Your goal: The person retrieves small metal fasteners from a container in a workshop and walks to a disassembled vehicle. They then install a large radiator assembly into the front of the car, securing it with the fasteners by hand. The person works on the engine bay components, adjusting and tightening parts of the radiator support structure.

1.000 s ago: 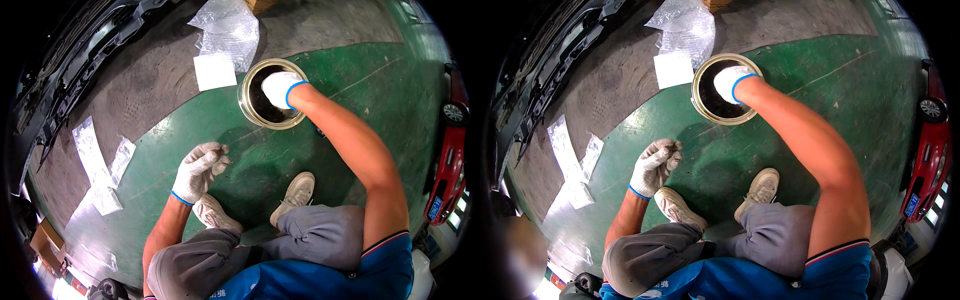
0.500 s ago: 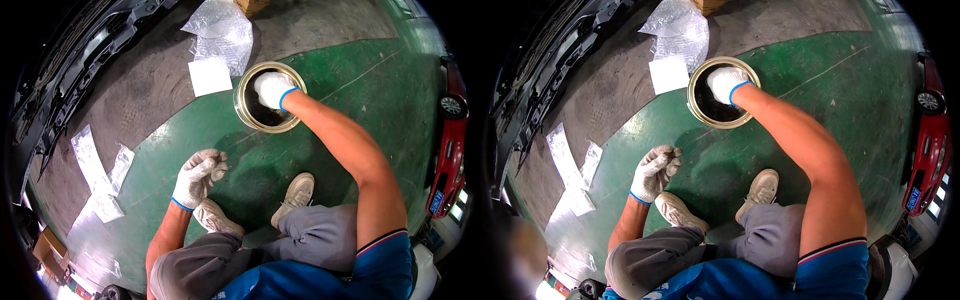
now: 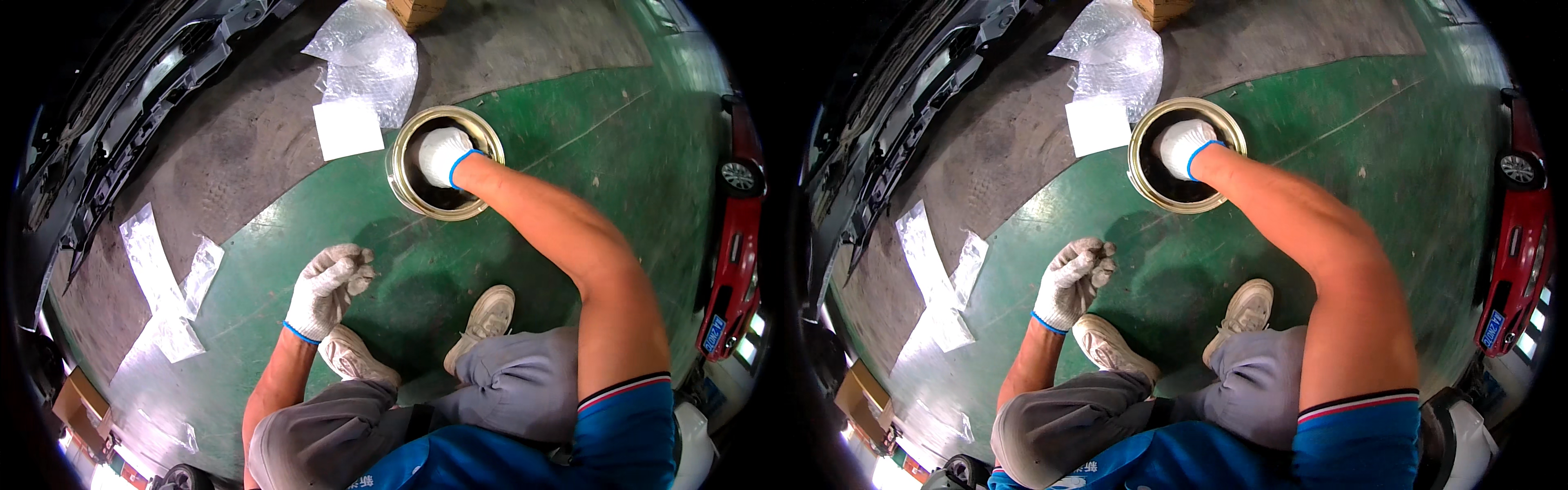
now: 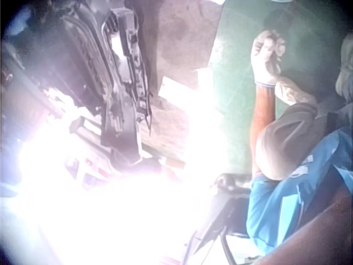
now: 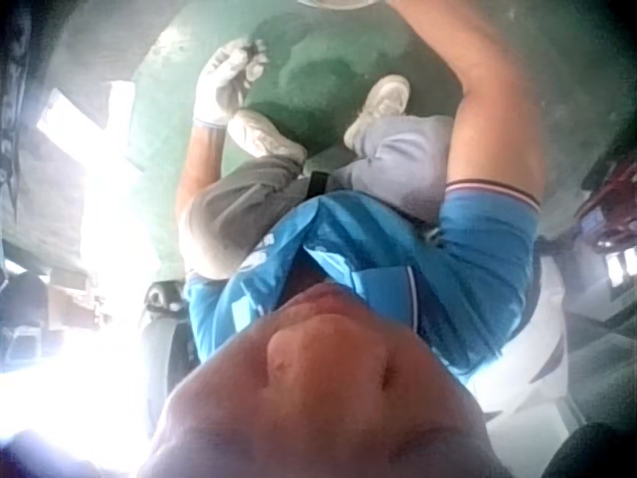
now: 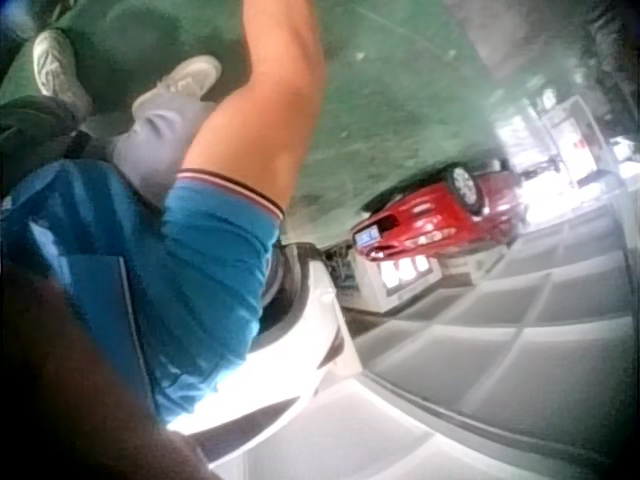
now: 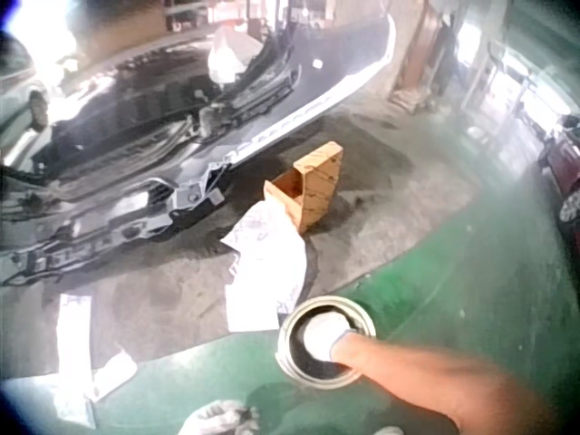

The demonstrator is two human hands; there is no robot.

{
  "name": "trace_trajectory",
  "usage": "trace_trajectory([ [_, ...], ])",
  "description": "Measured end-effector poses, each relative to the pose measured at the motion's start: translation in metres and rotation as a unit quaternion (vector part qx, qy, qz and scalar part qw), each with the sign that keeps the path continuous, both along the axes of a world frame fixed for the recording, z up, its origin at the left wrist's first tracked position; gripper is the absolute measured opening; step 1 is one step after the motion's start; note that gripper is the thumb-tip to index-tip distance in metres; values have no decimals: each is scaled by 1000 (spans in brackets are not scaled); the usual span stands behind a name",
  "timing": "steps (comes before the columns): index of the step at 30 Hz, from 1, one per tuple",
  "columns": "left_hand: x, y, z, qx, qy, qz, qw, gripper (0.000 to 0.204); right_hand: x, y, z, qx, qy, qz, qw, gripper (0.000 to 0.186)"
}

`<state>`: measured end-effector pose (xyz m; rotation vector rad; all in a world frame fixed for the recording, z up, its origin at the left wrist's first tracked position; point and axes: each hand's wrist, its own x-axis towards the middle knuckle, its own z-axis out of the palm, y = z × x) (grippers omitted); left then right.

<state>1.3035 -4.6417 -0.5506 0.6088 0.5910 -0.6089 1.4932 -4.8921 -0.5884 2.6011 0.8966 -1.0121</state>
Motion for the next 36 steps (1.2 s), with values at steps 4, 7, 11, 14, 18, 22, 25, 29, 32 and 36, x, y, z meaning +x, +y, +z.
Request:
trace_trajectory([
  [4,-1,0,-3,-11,-5,4,1000,22,-6,0,-8,18,-4,-20,1000,27],
  [7,-1,0,-4,-5,0,3,1000,23,-5,4,-5,0,2,-21,1000,27],
  [11,-1,0,-3,1,0,-7,1000,24,-3,1,6,17,-13,-55,998,26],
  [14,-2,-1,-3,0,4,-10,1000,25,-3,-6,20,39,-29,-100,994,20],
  [18,-1,0,-4,-5,6,-12,1000,26,-16,-28,59,278,3,-135,951,16],
  [22,8,-5,-3,-23,-1,-15,1000,26,-36,-50,94,499,256,-371,740,16],
  [25,12,-10,0,-39,-16,-16,999,25,-42,-57,102,569,342,-433,610,20],
  [29,20,-16,7,-66,-37,-24,997,29,-45,-63,103,599,372,-452,547,26],
  [32,27,-19,17,-73,-55,-33,995,35,-48,-61,108,598,401,-467,513,27],
  [36,39,-31,34,-77,-92,-44,992,42,-54,-56,109,569,427,-437,550,25],
])
